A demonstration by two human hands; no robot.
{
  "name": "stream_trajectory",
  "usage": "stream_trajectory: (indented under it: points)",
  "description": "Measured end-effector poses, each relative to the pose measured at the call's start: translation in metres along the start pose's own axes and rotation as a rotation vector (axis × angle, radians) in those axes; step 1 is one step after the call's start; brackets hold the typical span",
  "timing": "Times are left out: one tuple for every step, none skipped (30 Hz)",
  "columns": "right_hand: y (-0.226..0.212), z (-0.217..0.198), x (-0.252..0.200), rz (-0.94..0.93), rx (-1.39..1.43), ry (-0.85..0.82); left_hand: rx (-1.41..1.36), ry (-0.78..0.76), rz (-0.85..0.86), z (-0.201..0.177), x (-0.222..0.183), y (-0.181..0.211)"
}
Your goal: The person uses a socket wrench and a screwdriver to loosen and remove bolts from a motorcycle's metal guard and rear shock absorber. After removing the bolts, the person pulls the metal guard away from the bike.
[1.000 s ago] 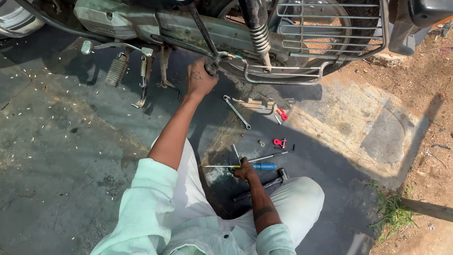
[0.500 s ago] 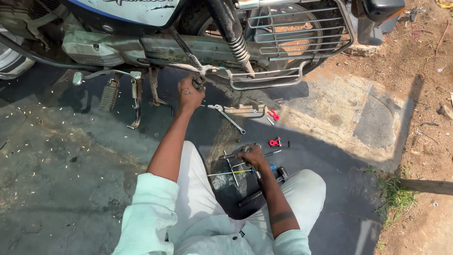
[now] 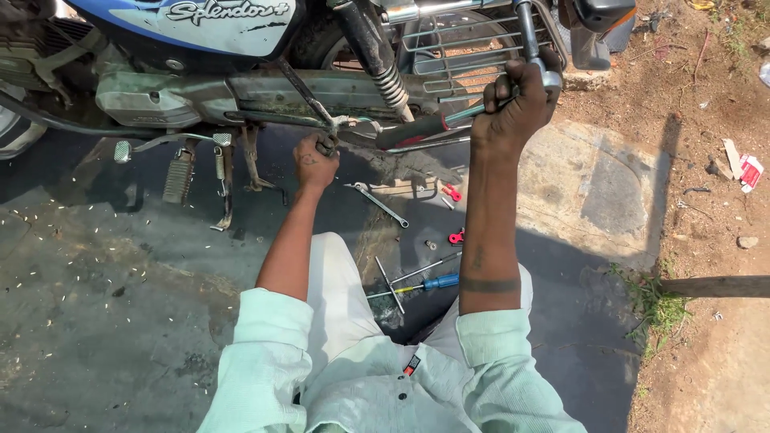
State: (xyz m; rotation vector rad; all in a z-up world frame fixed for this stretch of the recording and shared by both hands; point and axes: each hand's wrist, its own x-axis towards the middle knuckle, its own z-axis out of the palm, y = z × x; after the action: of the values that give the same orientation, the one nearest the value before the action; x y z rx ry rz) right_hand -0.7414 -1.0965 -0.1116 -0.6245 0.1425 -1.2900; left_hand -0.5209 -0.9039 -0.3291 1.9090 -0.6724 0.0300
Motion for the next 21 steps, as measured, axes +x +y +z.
stream_trajectory:
  points:
    - [0.005, 0.006, 0.010, -0.081, 0.023, 0.040, 0.008, 0.005, 0.006, 0.000, 0.002, -0.002]
    - [0.010, 0.009, 0.017, -0.084, 0.027, 0.037, 0.008, 0.008, 0.011, -0.001, 0.004, -0.004]
    - [0.013, 0.009, 0.023, -0.031, 0.038, 0.062, 0.017, -0.004, -0.016, 0.000, 0.004, -0.006]
    - [0.016, 0.009, 0.029, 0.021, 0.049, 0.087, 0.026, -0.016, -0.043, 0.001, 0.004, -0.009]
    - [0.021, 0.005, 0.034, 0.018, 0.046, 0.089, 0.024, -0.020, -0.043, -0.002, 0.002, -0.007]
    - [0.026, 0.001, 0.039, 0.006, 0.062, 0.080, 0.012, -0.025, -0.043, -0.004, 0.002, -0.005]
    - [0.032, -0.003, 0.043, -0.004, 0.077, 0.071, 0.000, -0.029, -0.044, -0.007, 0.000, -0.003]
    - [0.032, -0.003, 0.045, -0.005, 0.074, 0.072, -0.002, -0.031, -0.046, -0.009, -0.002, -0.009]
    - [0.033, -0.002, 0.048, 0.001, 0.122, 0.086, -0.031, -0.028, 0.018, -0.012, -0.003, -0.015]
    - [0.034, -0.001, 0.050, 0.006, 0.170, 0.099, -0.061, -0.026, 0.082, -0.016, -0.005, -0.020]
    - [0.034, -0.001, 0.057, 0.003, 0.170, 0.100, -0.062, -0.029, 0.084, -0.022, -0.007, -0.017]
    - [0.034, -0.001, 0.064, 0.053, 0.189, 0.076, -0.133, -0.066, 0.028, -0.028, -0.010, -0.014]
    - [0.031, -0.001, 0.073, 0.097, 0.209, 0.052, -0.206, -0.107, -0.024, -0.033, -0.011, -0.010]
    - [0.032, 0.005, 0.075, 0.087, 0.208, 0.054, -0.209, -0.114, -0.018, -0.033, -0.010, -0.016]
    - [0.033, 0.012, 0.078, 0.085, 0.214, 0.075, -0.243, -0.162, -0.073, -0.033, -0.006, -0.022]
    - [0.034, 0.019, 0.081, 0.082, 0.219, 0.096, -0.276, -0.211, -0.128, -0.032, -0.002, -0.028]
    - [0.036, 0.022, 0.075, 0.083, 0.207, 0.102, -0.282, -0.218, -0.138, -0.029, -0.007, -0.027]
    - [0.039, 0.024, 0.069, 0.087, 0.247, 0.142, -0.275, -0.228, -0.118, -0.026, -0.013, -0.026]
    - [0.047, 0.030, 0.063, 0.093, 0.300, 0.182, -0.256, -0.233, -0.091, -0.030, -0.012, -0.026]
    - [0.053, 0.029, 0.062, 0.097, 0.301, 0.187, -0.251, -0.234, -0.094, -0.031, -0.017, -0.028]
    - [0.058, 0.033, 0.067, 0.073, 0.344, 0.227, -0.250, -0.226, -0.105, -0.032, -0.013, -0.026]
